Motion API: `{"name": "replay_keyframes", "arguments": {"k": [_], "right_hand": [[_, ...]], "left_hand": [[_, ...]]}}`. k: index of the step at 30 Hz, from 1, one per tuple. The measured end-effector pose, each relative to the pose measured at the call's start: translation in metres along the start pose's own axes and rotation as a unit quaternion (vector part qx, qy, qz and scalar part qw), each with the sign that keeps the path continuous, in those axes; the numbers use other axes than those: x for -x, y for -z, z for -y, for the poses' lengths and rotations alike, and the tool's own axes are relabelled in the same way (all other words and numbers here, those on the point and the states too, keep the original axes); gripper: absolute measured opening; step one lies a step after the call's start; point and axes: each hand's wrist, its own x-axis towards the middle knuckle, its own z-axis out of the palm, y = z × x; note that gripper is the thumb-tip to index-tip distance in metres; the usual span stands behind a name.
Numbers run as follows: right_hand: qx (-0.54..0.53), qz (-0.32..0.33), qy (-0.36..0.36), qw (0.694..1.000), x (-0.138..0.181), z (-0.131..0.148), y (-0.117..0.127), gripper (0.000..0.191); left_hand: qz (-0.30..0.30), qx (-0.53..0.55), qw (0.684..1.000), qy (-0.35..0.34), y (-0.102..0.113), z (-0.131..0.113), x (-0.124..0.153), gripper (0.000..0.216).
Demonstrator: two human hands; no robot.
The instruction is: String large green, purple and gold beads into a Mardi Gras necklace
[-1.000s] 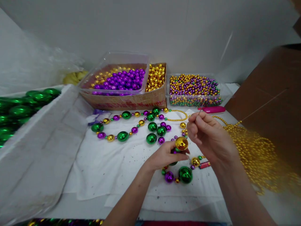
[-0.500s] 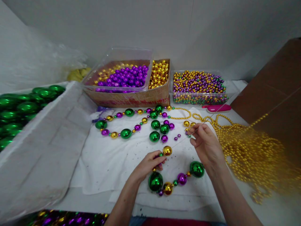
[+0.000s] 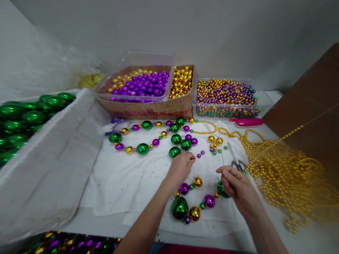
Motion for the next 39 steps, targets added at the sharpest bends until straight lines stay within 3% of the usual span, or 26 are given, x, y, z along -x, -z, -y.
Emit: {"name": "replay_keyframes", "arguments": {"k": [6, 9, 12, 14, 17, 20, 27, 39], "right_hand": [[0.021, -0.045, -0.04, 0.998, 0.014, -0.01, 0.008, 0.035], [0.061, -0.084, -0.024, 0.994, 0.021, -0.01, 0.018, 0.047], [0.136, -0.08, -0.021, 0.987, 0.026, -0.014, 0.027, 0.054], [0.184, -0.072, -0.013, 0.98, 0.03, -0.018, 0.03, 0.052], [0.238, -0.073, 0.009, 0.969, 0.035, -0.022, 0.03, 0.046], [0.267, -0.077, 0.014, 0.961, 0.042, -0.022, 0.028, 0.041], [0.286, -0.104, 0.034, 0.952, 0.05, -0.021, 0.026, 0.036], [0.335, -0.034, 0.028, 0.941, 0.049, -0.018, 0.03, 0.036]], "left_hand": [[-0.002, 0.053, 0.998, 0.018, -0.048, -0.006, -0.043, 0.021], [0.008, 0.116, 0.993, 0.028, -0.047, -0.003, -0.042, 0.014], [0.029, 0.218, 0.974, 0.048, -0.035, -0.002, -0.033, 0.02], [0.04, 0.381, 0.92, 0.08, -0.028, -0.002, -0.026, 0.023], [0.047, 0.596, 0.792, 0.125, -0.023, -0.002, -0.017, 0.021], [0.048, 0.639, 0.756, 0.134, -0.022, -0.001, -0.013, 0.02], [0.035, 0.659, 0.737, 0.145, -0.022, 0.001, -0.01, 0.022], [0.016, 0.623, 0.771, 0.129, -0.016, 0.004, -0.007, 0.033]]}}
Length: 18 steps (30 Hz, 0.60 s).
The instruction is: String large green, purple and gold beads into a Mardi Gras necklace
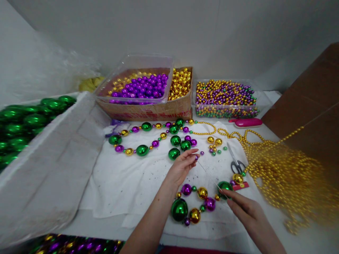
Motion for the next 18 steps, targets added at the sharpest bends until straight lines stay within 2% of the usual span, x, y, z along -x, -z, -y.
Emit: {"name": "replay_keyframes", "arguments": {"k": [4, 8, 9, 11, 12, 13, 15, 17, 18], "right_hand": [[-0.003, -0.01, 0.004, 1.0, -0.005, -0.002, -0.006, 0.032], [-0.081, -0.029, -0.015, 0.996, -0.013, -0.003, -0.02, 0.029], [-0.102, -0.036, -0.024, 0.994, -0.014, -0.003, -0.022, 0.03], [-0.122, -0.048, -0.039, 0.991, -0.016, -0.003, -0.023, 0.034], [-0.121, -0.049, -0.043, 0.991, -0.016, -0.003, -0.023, 0.036], [-0.114, -0.049, -0.044, 0.991, -0.016, -0.004, -0.022, 0.038], [-0.1, -0.048, -0.046, 0.993, -0.017, -0.005, -0.021, 0.041], [-0.095, -0.048, -0.045, 0.993, -0.018, -0.006, -0.023, 0.041], [-0.096, -0.047, -0.043, 0.993, -0.019, -0.006, -0.024, 0.041]], "left_hand": [[0.013, -0.004, 1.0, 0.012, -0.008, 0.005, 0.006, 0.041], [0.06, -0.036, 0.997, 0.034, -0.014, 0.007, 0.015, 0.046], [0.05, -0.06, 0.997, 0.017, -0.013, 0.005, 0.015, 0.044], [-0.029, -0.133, 0.989, -0.062, -0.003, -0.004, 0.014, 0.035], [-0.091, -0.186, 0.972, -0.115, 0.005, -0.01, 0.013, 0.03], [-0.156, -0.251, 0.941, -0.165, 0.014, -0.016, 0.011, 0.026], [-0.248, -0.399, 0.852, -0.231, 0.032, -0.026, 0.006, 0.023], [-0.268, -0.531, 0.766, -0.242, 0.048, -0.03, 0.002, 0.032], [-0.258, -0.578, 0.738, -0.235, 0.053, -0.029, 0.0, 0.038]]}}
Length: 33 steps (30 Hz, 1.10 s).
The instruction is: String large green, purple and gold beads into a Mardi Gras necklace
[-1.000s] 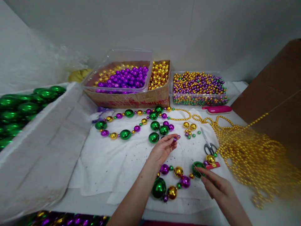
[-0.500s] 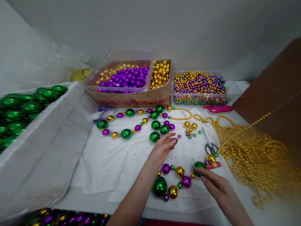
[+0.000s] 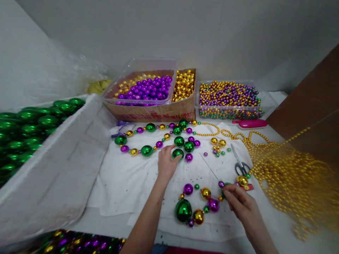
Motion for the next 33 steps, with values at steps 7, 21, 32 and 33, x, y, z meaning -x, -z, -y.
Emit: {"name": "replay_keyframes", "arguments": {"k": [7, 21, 32, 33], "right_hand": [[-0.029, 0.022, -0.009, 0.999, -0.003, -0.003, -0.007, 0.04], [-0.114, 0.047, -0.081, 0.989, 0.003, 0.002, -0.007, 0.043], [-0.016, 0.037, -0.026, 0.999, 0.017, 0.007, -0.002, 0.04], [-0.012, 0.038, -0.026, 0.999, 0.017, 0.006, -0.001, 0.04]], "left_hand": [[0.034, 0.014, 0.999, -0.012, -0.019, 0.016, 0.006, 0.046], [0.153, 0.654, 0.683, 0.286, 0.007, -0.021, 0.024, 0.022], [0.162, 0.675, 0.665, 0.276, -0.007, -0.028, 0.033, 0.023], [0.163, 0.675, 0.667, 0.27, -0.007, -0.027, 0.034, 0.022]]}}
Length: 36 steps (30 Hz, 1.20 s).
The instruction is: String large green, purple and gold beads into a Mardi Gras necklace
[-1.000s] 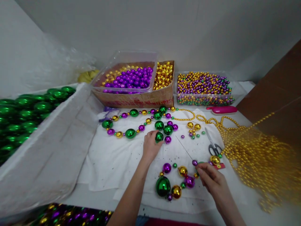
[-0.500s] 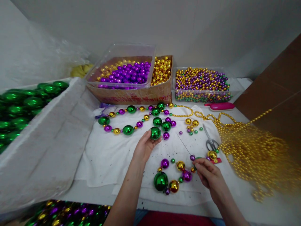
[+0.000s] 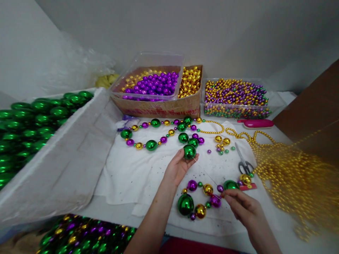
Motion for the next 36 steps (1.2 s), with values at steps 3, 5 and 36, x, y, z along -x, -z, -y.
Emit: {"name": "replay_keyframes", "arguments": {"k": [3, 5, 36], "right_hand": [[0.002, -0.002, 0.0, 1.0, 0.0, -0.003, 0.0, 0.039], [-0.003, -0.009, 0.001, 1.0, 0.001, -0.003, 0.0, 0.038], [-0.097, -0.124, -0.021, 0.987, -0.007, -0.027, -0.01, 0.04]], "left_hand": [[0.019, -0.004, 1.0, -0.01, 0.002, 0.001, 0.001, 0.021], [0.03, -0.004, 0.999, -0.016, 0.004, 0.002, 0.001, 0.02], [0.118, -0.092, 0.988, -0.025, -0.021, 0.016, 0.023, 0.07]]}}
